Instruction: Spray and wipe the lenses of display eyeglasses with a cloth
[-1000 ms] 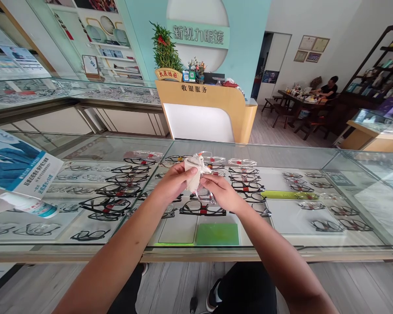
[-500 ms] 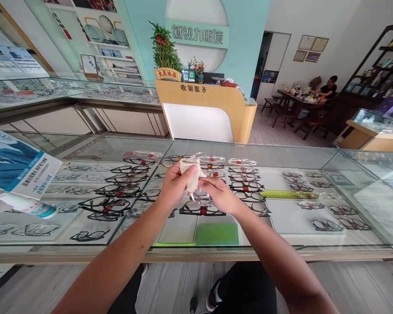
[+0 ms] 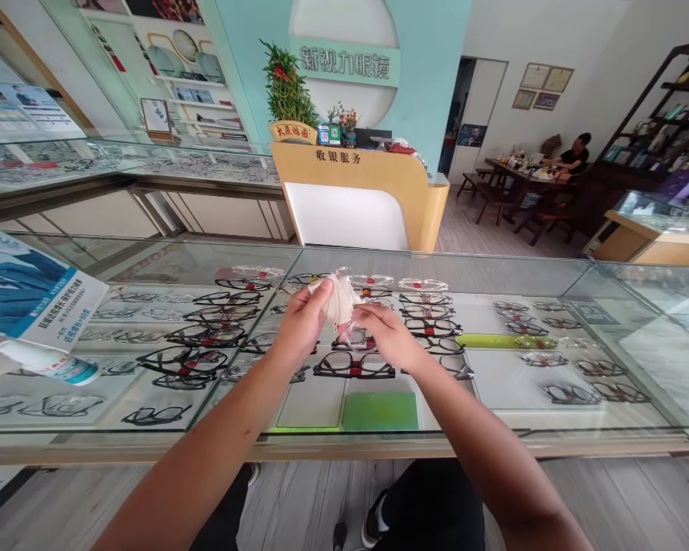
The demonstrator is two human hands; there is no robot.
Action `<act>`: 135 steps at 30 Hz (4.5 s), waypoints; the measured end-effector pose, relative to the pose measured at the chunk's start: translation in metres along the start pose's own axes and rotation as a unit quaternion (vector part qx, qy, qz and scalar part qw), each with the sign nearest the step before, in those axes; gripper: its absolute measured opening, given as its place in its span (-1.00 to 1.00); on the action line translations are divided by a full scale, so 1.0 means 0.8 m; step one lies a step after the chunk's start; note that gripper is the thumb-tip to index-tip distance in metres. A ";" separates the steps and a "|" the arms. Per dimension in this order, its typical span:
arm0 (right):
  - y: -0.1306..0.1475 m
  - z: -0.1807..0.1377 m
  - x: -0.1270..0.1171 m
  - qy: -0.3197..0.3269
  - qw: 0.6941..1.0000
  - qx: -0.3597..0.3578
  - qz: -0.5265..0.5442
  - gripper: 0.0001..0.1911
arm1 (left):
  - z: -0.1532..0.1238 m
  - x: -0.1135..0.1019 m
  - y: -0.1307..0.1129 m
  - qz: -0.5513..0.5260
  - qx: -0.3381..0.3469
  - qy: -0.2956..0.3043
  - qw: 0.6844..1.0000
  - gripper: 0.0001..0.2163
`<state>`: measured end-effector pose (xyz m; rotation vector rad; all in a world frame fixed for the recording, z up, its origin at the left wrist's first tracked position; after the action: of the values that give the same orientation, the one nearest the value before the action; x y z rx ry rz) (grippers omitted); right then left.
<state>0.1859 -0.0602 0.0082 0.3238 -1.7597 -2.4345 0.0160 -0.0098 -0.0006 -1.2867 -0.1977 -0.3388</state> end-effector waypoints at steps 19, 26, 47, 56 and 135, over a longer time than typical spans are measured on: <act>0.010 -0.001 -0.002 0.009 1.000 -0.005 -0.021 -0.50 | -0.007 -0.002 -0.016 0.028 -0.008 0.090 0.996 -0.51; 0.004 -0.006 0.007 0.030 0.999 -0.001 -0.026 -0.48 | -0.012 0.003 -0.017 0.051 0.060 0.011 0.997 -0.41; 0.006 -0.001 0.000 0.007 1.000 -0.005 0.000 -0.49 | -0.010 0.002 -0.021 0.027 -0.004 0.090 0.996 -0.48; -0.001 -0.007 0.018 0.017 1.000 0.006 0.021 -0.42 | -0.018 0.007 -0.016 0.018 0.045 -0.048 0.998 -0.38; -0.015 0.003 -0.006 -0.144 0.988 -0.044 0.033 -0.38 | -0.023 0.021 0.005 -0.037 -0.194 0.107 0.975 -0.49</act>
<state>0.1904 -0.0532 -0.0022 -0.1001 -1.7227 -2.6075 0.0327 -0.0289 -0.0038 -1.6180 0.0061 -0.5972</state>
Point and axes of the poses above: each hand's wrist, its own z-axis towards the middle knuckle, its own x-axis out of the palm, y = z × x, the point moved 2 cm from there along z, towards the middle knuckle, and after that the axes turned 8 degrees about -y, right-handed, at the moved point
